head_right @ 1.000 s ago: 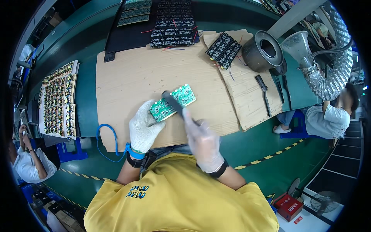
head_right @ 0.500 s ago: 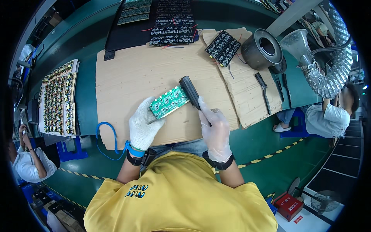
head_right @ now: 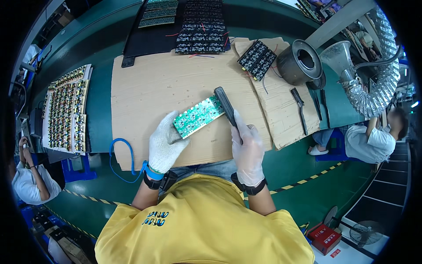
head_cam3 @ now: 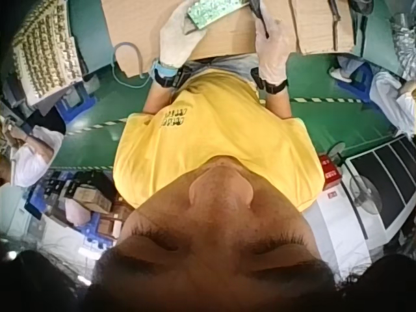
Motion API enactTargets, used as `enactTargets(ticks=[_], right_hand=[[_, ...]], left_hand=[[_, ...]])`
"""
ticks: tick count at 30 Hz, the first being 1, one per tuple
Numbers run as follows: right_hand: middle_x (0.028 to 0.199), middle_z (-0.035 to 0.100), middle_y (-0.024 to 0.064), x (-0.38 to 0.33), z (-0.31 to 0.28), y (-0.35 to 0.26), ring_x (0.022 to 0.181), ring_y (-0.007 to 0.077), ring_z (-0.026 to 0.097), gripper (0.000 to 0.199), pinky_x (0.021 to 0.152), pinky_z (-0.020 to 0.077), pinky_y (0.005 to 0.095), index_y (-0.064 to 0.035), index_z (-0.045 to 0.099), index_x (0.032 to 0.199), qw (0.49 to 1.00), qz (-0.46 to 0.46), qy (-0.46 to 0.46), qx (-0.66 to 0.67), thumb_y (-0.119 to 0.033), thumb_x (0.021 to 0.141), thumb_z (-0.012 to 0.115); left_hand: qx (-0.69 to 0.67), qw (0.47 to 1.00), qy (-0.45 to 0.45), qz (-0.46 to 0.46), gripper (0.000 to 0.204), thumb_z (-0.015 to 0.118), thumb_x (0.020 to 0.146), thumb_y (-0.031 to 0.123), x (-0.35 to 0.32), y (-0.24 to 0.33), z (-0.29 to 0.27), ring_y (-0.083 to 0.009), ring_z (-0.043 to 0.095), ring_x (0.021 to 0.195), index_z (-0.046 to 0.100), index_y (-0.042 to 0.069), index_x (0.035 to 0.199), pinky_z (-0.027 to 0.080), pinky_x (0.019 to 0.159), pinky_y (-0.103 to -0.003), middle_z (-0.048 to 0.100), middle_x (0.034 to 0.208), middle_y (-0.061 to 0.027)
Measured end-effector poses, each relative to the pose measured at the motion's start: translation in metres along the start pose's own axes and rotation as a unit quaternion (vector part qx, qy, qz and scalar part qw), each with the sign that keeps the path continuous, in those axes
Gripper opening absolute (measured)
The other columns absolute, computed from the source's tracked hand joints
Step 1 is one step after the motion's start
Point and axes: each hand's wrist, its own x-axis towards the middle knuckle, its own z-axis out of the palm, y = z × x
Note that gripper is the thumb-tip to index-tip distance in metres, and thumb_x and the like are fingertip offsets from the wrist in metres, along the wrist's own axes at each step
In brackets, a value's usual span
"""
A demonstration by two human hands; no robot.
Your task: The recorder is using a brush to clean or finish multiple circuit boards at a manual assembly station.
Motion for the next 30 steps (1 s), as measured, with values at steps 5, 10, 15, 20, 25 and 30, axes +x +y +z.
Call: enactTargets(ticks=[5, 10, 15, 20, 25, 30], right_hand=[[0.078, 0.059, 0.0149, -0.021, -0.002, -0.026, 0.067, 0.033, 0.061, 0.049, 0.063, 0.0507, 0.0428, -0.0182, 0.068, 0.143, 0.997, -0.032, -0.064, -0.001, -0.008, 0.095, 0.072], [0.078, 0.059, 0.015, -0.05, 0.001, -0.042, 0.064, 0.034, 0.059, 0.051, 0.062, 0.0497, 0.0439, -0.0178, 0.068, 0.144, 0.977, -0.142, -0.149, 0.052, -0.007, 0.095, 0.072], [0.076, 0.058, 0.0132, -0.006, 0.001, -0.017, 0.063, 0.033, 0.059, 0.052, 0.061, 0.0495, 0.044, -0.016, 0.069, 0.144, 0.997, -0.07, -0.029, -0.022, -0.005, 0.093, 0.074], [0.075, 0.057, 0.0126, -0.024, 0.002, -0.028, 0.066, 0.0313, 0.06, 0.052, 0.063, 0.0497, 0.0422, -0.014, 0.069, 0.142, 0.988, -0.117, -0.083, 0.055, -0.003, 0.092, 0.073], [0.075, 0.059, 0.0137, -0.015, -0.002, -0.026, 0.065, 0.0317, 0.06, 0.051, 0.062, 0.0498, 0.0427, -0.0139, 0.07, 0.141, 0.993, -0.094, -0.065, 0.028, -0.002, 0.092, 0.073], [0.078, 0.062, 0.0145, -0.027, 0.009, -0.014, 0.065, 0.0325, 0.062, 0.048, 0.06, 0.05, 0.0442, -0.0145, 0.071, 0.14, 0.985, -0.152, -0.046, 0.073, -0.004, 0.092, 0.073]], left_hand=[[-0.048, 0.999, 0.001, -0.018, 0.076, 0.08, 0.08, -0.008, 0.003, 0.002, -0.002, -0.0218, 0.07, 0.121, 0.049, -0.005, 0.15, 0.06, 0.1, -0.036, 0.067, 0.138, -0.0171], [0.041, 0.998, 0.004, -0.049, 0.074, 0.082, 0.079, -0.005, 0.003, 0.018, -0.005, -0.0206, 0.072, 0.116, 0.053, -0.003, 0.147, 0.061, 0.099, -0.035, 0.071, 0.13, -0.0164], [0.027, 0.999, 0.028, 0.003, 0.071, 0.084, 0.079, -0.003, 0.001, 0.004, -0.002, -0.0202, 0.074, 0.114, 0.056, -0.001, 0.144, 0.061, 0.096, -0.034, 0.074, 0.126, -0.0146], [0.065, 0.997, 0.033, 0.012, 0.071, 0.084, 0.078, -0.002, 0.003, 0.002, -0.003, -0.0201, 0.074, 0.115, 0.057, -0.001, 0.143, 0.061, 0.096, -0.034, 0.074, 0.127, -0.0152], [-0.013, 0.999, 0.024, -0.029, 0.071, 0.084, 0.078, -0.002, 0.001, 0.009, -0.001, -0.0201, 0.073, 0.114, 0.057, -0.003, 0.144, 0.061, 0.098, -0.035, 0.073, 0.128, -0.0166], [-0.013, 0.999, 0.026, -0.03, 0.072, 0.085, 0.077, -0.002, 0.005, 0.013, 0.002, -0.0206, 0.073, 0.116, 0.056, -0.004, 0.144, 0.06, 0.1, -0.035, 0.072, 0.13, -0.0167]])
